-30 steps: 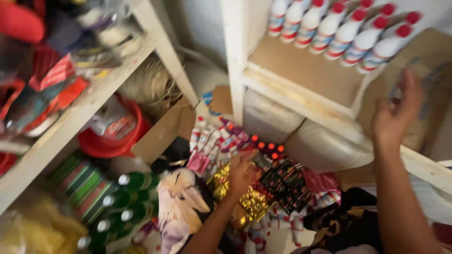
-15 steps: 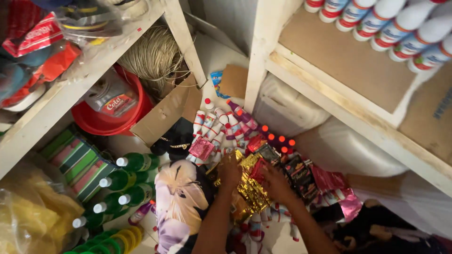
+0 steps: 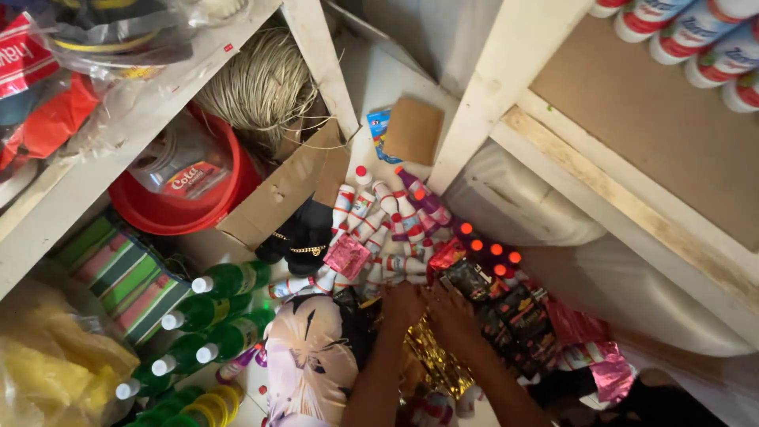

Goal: Organizing small bottles of Zonrox bleach on a shelf in a storage area.

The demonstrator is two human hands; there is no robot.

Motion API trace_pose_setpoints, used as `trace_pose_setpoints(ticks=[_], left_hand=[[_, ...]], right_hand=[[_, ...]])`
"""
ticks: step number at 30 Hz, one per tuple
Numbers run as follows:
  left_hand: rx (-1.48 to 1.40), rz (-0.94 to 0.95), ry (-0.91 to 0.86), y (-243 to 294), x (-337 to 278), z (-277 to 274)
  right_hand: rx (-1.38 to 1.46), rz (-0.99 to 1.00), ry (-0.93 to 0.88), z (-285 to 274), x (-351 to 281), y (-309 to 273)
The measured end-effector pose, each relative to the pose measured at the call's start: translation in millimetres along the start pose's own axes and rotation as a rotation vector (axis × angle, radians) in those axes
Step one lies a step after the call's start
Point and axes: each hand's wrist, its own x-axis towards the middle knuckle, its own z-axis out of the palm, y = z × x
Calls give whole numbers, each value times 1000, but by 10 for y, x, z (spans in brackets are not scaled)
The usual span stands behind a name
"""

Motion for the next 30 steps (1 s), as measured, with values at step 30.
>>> trace_pose_setpoints(ticks=[30], left_hand=[[-1074,104,152,941,176,-1760]], right_hand=[[560,-77,528,-1642,-152,-178]])
